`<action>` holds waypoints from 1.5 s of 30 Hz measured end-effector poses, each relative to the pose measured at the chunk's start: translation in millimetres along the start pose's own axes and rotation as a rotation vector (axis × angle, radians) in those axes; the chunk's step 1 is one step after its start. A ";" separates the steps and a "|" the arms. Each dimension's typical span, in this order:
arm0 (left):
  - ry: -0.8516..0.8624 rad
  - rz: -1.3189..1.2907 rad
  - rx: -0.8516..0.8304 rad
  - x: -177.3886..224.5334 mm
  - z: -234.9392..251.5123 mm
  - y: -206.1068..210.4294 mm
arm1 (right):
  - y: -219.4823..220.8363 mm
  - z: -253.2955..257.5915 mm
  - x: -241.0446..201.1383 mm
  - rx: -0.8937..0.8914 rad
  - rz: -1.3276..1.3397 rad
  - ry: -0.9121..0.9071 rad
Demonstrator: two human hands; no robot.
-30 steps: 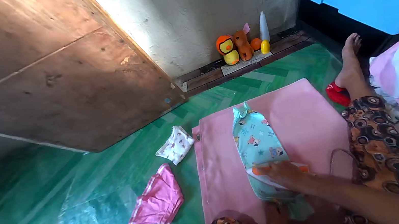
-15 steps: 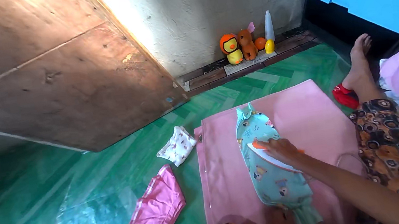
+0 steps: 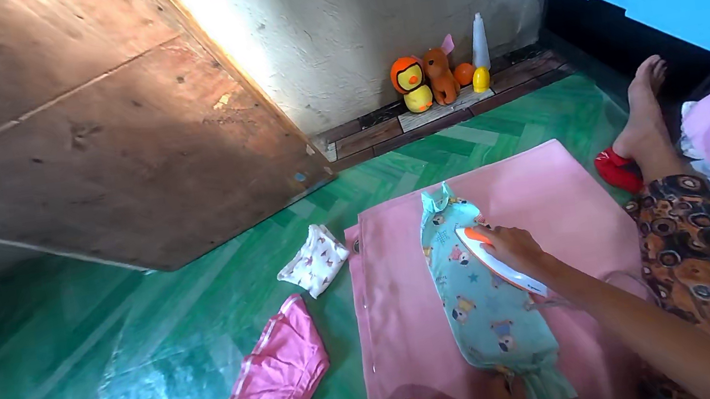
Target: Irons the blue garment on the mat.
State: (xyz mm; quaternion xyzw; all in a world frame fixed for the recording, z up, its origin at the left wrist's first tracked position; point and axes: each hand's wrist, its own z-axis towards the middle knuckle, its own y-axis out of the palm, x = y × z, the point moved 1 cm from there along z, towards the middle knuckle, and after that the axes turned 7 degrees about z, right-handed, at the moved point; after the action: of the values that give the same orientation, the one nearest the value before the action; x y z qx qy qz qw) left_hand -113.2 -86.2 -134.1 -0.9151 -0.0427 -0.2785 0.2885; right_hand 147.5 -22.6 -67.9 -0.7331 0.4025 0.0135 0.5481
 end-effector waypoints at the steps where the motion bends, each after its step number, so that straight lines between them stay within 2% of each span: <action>1: 0.001 0.002 -0.002 0.0 0.2 0.2 | 2.4 -7.0 4.6 -0.006 0.003 -0.013; 10: 0.017 0.043 -0.011 -0.2 2.2 0.7 | 30.7 -81.3 33.3 -0.159 -0.068 -0.277; 14: 0.019 0.039 -0.009 6.1 -2.5 -2.6 | 43.2 -90.3 37.2 -0.249 -0.077 -0.532; 17: 0.029 0.042 -0.006 5.8 -3.5 -3.4 | 51.2 -93.8 23.8 -0.368 -0.128 -0.627; 19: 0.034 0.059 -0.004 4.3 -2.4 -3.2 | 59.1 -92.8 16.0 -0.382 -0.159 -0.659; 24: 0.023 0.094 -0.008 5.1 -3.3 -5.2 | 62.8 -87.6 -2.0 -0.295 -0.126 -0.553; 27: 0.039 0.094 0.006 4.3 -3.2 -4.8 | 63.2 -74.8 -9.8 -0.201 -0.083 -0.493; 32: 0.022 0.102 0.008 3.5 -1.9 -4.3 | 51.6 -49.4 -22.8 -0.145 -0.065 -0.363; 40: 0.024 0.097 0.011 1.8 2.3 -2.9 | 35.5 -15.1 -27.0 -0.061 -0.068 -0.345; 45: -0.007 0.096 -0.004 0.9 3.1 -3.4 | 23.0 1.3 -32.1 -0.088 -0.073 -0.306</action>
State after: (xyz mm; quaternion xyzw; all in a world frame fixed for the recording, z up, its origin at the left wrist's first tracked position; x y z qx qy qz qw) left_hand -111.8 -81.8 -134.1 -0.9177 0.0010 -0.2610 0.2994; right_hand 112.4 -4.8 -71.8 -0.7600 0.2864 0.1229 0.5704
